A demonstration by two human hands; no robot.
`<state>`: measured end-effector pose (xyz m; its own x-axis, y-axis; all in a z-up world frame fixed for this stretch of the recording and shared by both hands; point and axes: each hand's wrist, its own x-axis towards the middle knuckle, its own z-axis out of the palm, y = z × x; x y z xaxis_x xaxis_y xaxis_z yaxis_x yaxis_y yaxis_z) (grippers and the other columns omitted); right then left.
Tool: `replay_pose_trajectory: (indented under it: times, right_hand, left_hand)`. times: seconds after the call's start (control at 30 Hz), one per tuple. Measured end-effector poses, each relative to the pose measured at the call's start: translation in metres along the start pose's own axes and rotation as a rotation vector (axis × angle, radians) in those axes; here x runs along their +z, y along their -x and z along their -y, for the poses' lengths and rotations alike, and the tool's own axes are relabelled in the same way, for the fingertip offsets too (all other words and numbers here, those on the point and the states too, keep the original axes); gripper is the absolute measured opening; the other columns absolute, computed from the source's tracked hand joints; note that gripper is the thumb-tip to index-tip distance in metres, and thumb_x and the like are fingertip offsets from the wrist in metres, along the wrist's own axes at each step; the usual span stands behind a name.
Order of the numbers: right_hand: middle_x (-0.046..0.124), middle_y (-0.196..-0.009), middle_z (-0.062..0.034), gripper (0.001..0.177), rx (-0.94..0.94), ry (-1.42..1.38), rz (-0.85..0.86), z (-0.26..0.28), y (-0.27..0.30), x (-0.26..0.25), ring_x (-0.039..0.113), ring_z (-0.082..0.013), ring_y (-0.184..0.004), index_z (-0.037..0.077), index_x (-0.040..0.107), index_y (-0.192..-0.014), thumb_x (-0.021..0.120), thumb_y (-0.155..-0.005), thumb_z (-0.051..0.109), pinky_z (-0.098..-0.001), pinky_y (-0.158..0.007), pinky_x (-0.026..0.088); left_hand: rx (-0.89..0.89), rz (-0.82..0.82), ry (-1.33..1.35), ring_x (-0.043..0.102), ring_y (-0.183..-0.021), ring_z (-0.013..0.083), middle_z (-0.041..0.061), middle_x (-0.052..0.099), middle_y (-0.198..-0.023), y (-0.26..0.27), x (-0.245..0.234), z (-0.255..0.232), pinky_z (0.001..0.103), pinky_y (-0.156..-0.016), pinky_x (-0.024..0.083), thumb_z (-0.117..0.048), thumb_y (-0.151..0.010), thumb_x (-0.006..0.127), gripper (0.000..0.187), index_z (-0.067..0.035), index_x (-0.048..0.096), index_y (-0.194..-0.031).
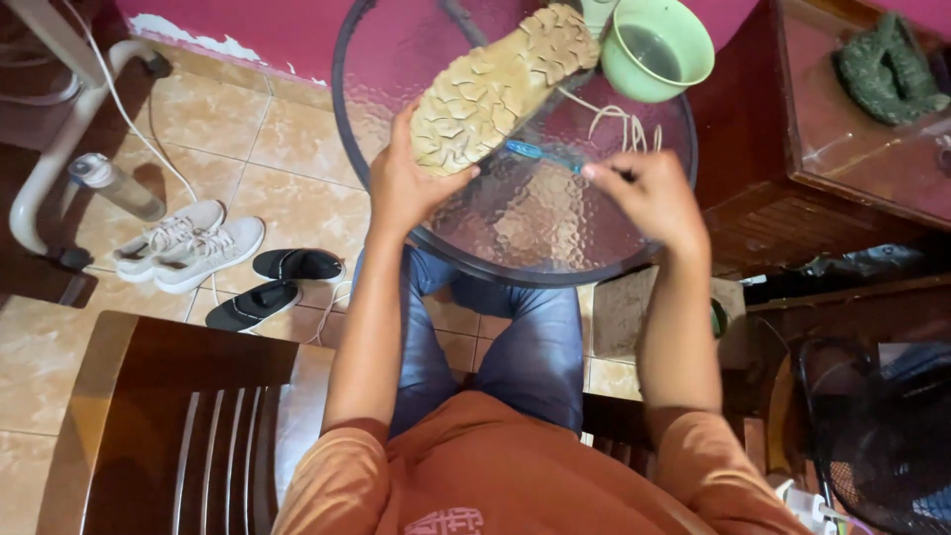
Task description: Cleaning the sole of a boot using a toothbrush and a bowl of cleaning solution.
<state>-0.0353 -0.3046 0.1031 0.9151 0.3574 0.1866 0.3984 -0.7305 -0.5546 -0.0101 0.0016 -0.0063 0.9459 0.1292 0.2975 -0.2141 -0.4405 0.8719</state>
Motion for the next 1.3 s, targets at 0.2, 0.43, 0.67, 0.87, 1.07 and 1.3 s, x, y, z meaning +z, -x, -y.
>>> replay_pose_trajectory:
  times: [0.2, 0.43, 0.67, 0.87, 1.07, 1.3]
  right_hand:
    - [0.077, -0.083, -0.0079, 0.011, 0.149, -0.230, -0.177, -0.046, 0.050, 0.049, 0.067, -0.0125, -0.078, 0.014, 0.081, -0.109, 0.075, -0.100, 0.016, -0.0319, -0.075, 0.054]
    - [0.077, -0.093, -0.0106, 0.019, 0.165, -0.310, -0.352, -0.026, 0.081, 0.078, 0.062, -0.0101, -0.085, 0.011, 0.078, -0.119, 0.070, -0.102, 0.008, -0.0314, -0.081, 0.054]
    - [0.076, -0.085, -0.0184, 0.027, -0.084, -0.233, -0.352, 0.027, 0.065, 0.094, 0.074, -0.0385, -0.081, 0.010, 0.076, -0.124, 0.068, -0.099, 0.005, -0.0441, -0.077, 0.057]
    - [0.078, -0.096, -0.0163, 0.032, -0.032, -0.220, -0.286, 0.032, 0.079, 0.083, 0.074, -0.0382, -0.093, 0.012, 0.077, -0.122, 0.067, -0.095, 0.000, -0.0442, -0.083, 0.058]
    - [0.078, -0.101, -0.0139, 0.030, -0.004, -0.173, -0.257, 0.034, 0.057, 0.080, 0.073, -0.0362, -0.098, 0.016, 0.077, -0.122, 0.067, -0.096, 0.006, -0.0460, -0.084, 0.057]
    - [0.079, -0.096, -0.0080, 0.032, 0.077, 0.035, -0.130, 0.049, 0.057, 0.044, 0.074, -0.0326, -0.090, 0.023, 0.077, -0.124, 0.065, -0.096, 0.012, -0.0459, -0.078, 0.057]
  left_hand:
    - [-0.079, -0.076, 0.269, 0.064, -0.121, 0.0444, 0.026, 0.069, -0.126, 0.015, 0.005, -0.025, 0.051, -0.105, 0.054, -0.034, -0.051, 0.106, 0.111, -0.024, 0.051, -0.146]
    - [0.124, -0.190, 0.434, 0.061, -0.128, 0.0406, 0.020, 0.067, -0.134, 0.029, 0.047, -0.026, 0.049, -0.109, 0.053, -0.025, -0.043, 0.110, 0.118, -0.021, 0.054, -0.147]
    - [0.171, -0.152, 0.353, 0.065, -0.123, 0.0359, 0.012, 0.070, -0.132, 0.038, 0.046, -0.031, 0.047, -0.106, 0.055, -0.023, -0.045, 0.108, 0.114, -0.023, 0.056, -0.146]
    - [0.091, -0.298, 0.415, 0.066, -0.120, 0.0352, 0.015, 0.073, -0.125, 0.032, 0.057, -0.011, 0.043, -0.103, 0.057, -0.014, -0.042, 0.108, 0.114, -0.017, 0.058, -0.145]
    - [0.050, -0.294, 0.404, 0.066, -0.120, 0.0334, 0.014, 0.073, -0.126, 0.029, 0.056, -0.011, 0.043, -0.104, 0.058, -0.017, -0.039, 0.110, 0.117, -0.017, 0.058, -0.144]
    - [-0.049, -0.267, 0.395, 0.067, -0.119, 0.0330, 0.012, 0.074, -0.123, 0.030, 0.058, -0.015, 0.043, -0.105, 0.057, -0.020, -0.037, 0.110, 0.118, -0.023, 0.058, -0.144]
